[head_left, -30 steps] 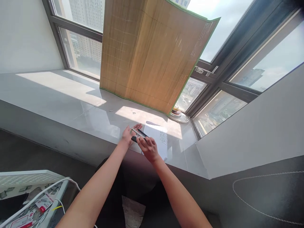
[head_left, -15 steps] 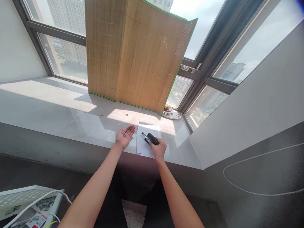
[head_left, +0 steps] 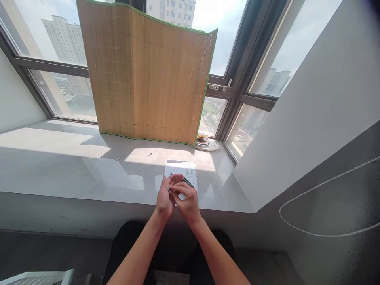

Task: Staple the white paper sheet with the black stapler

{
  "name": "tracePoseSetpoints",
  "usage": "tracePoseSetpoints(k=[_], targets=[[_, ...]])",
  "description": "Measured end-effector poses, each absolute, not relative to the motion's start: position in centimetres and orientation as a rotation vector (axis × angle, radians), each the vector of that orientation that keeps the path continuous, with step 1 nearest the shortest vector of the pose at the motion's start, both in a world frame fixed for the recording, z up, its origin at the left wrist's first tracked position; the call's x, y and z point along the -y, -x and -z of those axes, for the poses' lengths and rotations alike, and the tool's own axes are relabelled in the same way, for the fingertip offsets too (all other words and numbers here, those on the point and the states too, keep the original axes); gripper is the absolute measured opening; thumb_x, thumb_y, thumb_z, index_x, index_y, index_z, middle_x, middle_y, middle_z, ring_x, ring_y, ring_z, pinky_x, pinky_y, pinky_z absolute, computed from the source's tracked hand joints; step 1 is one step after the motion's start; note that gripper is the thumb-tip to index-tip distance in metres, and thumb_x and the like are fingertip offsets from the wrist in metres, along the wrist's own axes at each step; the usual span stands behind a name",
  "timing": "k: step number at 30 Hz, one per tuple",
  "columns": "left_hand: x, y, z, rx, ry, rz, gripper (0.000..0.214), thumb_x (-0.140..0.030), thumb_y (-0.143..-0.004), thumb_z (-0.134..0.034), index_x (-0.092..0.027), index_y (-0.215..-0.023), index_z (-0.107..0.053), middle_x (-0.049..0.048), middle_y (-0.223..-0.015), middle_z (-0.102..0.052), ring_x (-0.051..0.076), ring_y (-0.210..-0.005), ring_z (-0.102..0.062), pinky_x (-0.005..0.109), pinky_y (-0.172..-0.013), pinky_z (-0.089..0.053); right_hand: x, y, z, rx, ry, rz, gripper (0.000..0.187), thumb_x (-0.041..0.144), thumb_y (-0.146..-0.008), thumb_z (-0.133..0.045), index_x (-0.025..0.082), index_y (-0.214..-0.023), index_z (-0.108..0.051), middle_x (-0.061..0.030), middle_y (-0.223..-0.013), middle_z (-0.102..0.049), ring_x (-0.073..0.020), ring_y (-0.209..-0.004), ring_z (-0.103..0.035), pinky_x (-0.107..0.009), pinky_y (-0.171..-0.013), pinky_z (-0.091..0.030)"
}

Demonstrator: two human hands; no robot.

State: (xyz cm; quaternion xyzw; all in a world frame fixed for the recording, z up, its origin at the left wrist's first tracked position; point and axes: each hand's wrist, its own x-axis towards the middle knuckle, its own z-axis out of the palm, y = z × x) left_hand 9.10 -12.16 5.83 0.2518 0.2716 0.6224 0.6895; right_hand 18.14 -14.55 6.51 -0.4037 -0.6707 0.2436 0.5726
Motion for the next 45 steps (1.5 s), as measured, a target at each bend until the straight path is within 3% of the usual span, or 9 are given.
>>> tracePoseSetpoints(k=[6,9,12,14,19,28,36,41,45], targets=[[10.4,-7.9,-6.9,-0.842,-0.929,-1.468,0.064,-0.073,-0.102,-0.037,-0.019,-0.114,-0.068,0.0155,-0.126,-0.072,0.03,-0.126,-0.066,0.048,-0.113,-0.048,14.5,-18.9,-6.4,1.391,1.035,-0.681,0.011,0.025,-0.091,-0.072,0.023,-0.093,-0.083,-0.0037,-0.088,-0.078,-0.0191,-0.075,-0.067,-0.032,-0.071,-0.055],[6.6,-3.3,-5.9,-1.531,-1.516,-1.479,0.044,-0.053,-0.099,-0.052,-0.018,-0.12,-0.068,0.0176,-0.134,-0.069,0.034,-0.135,-0.058,0.053,-0.119,-0.041,13.3,-21.5,-5.2,1.409,1.143,-0.567,0.013,0.031,-0.091,-0.072,0.023,-0.094,-0.082,-0.0036,-0.084,-0.077,-0.0183,-0.069,-0.064,-0.032,-0.069,-0.053],[3.1,2.0,-3.1,-2.266,-1.781,-0.936,0.057,-0.041,-0.098,-0.053,-0.009,-0.144,-0.06,0.0281,-0.164,-0.041,0.048,-0.16,-0.022,0.069,-0.123,-0.026,10.8,-26.7,-3.2,1.406,1.314,-0.411,0.018,0.036,-0.09,-0.07,0.022,-0.092,-0.082,-0.0038,-0.08,-0.077,-0.0185,-0.066,-0.063,-0.032,-0.068,-0.05],[1.9,4.3,-1.2,-2.477,-1.751,-0.567,0.066,-0.045,-0.102,-0.046,-0.008,-0.156,-0.05,0.0313,-0.169,-0.031,0.054,-0.16,-0.017,0.076,-0.12,-0.02,8.0,-30.8,-1.9,1.387,1.452,-0.334,0.02,0.038,-0.088,-0.068,0.022,-0.09,-0.081,-0.0042,-0.079,-0.077,-0.0195,-0.066,-0.063,-0.033,-0.069,-0.049],[1.4,5.0,1.0,-2.585,-1.817,-0.314,0.07,-0.05,-0.105,-0.033,-0.01,-0.161,-0.044,0.0322,-0.168,-0.032,0.058,-0.156,-0.022,0.08,-0.118,-0.017,-1.7,-38.2,-0.8,1.286,1.822,-0.274,0.012,0.031,-0.081,-0.068,0.022,-0.082,-0.076,-0.0071,-0.086,-0.079,-0.0227,-0.079,-0.068,-0.032,-0.078,-0.049],[1.4,4.9,1.1,-2.614,-1.855,-0.297,0.069,-0.049,-0.104,-0.033,-0.009,-0.159,-0.047,0.0323,-0.166,-0.035,0.058,-0.154,-0.025,0.081,-0.115,-0.021,-13.2,-39.5,-1.2,1.291,2.013,-0.268,0.011,0.017,-0.076,-0.063,0.018,-0.079,-0.073,-0.0074,-0.082,-0.074,-0.0192,-0.076,-0.06,-0.028,-0.07,-0.044],[1.4,4.8,0.9,-2.625,-1.847,-0.262,0.068,-0.049,-0.105,-0.031,-0.01,-0.158,-0.048,0.0317,-0.164,-0.037,0.057,-0.153,-0.027,0.08,-0.115,-0.023,-9.4,-39.4,0.0,1.421,2.115,-0.125,0.032,0.024,-0.099,-0.043,0.016,-0.082,-0.069,-0.0122,-0.083,-0.068,-0.0228,-0.079,-0.057,-0.032,-0.075,-0.04],[1.3,4.7,0.3,-2.618,-1.808,-0.199,0.067,-0.049,-0.104,-0.032,-0.013,-0.159,-0.047,0.0298,-0.164,-0.037,0.057,-0.153,-0.026,0.079,-0.116,-0.023,-2.4,-36.7,1.7,1.664,2.097,-0.066,0.021,0.022,-0.099,-0.05,0.017,-0.086,-0.066,-0.0134,-0.1,-0.064,-0.0257,-0.096,-0.057,-0.033,-0.083,-0.039],[-1.3,5.3,-1.3,-2.559,-1.741,-0.115,0.06,-0.045,-0.099,-0.046,-0.009,-0.145,-0.059,0.0324,-0.149,-0.052,0.056,-0.14,-0.046,0.077,-0.11,-0.033,0.9,-35.0,2.2,1.903,2.091,0.11,0.025,0.021,-0.106,-0.041,0.017,-0.093,-0.062,-0.0135,-0.101,-0.062,-0.0272,-0.097,-0.057,-0.036,-0.082,-0.038]])
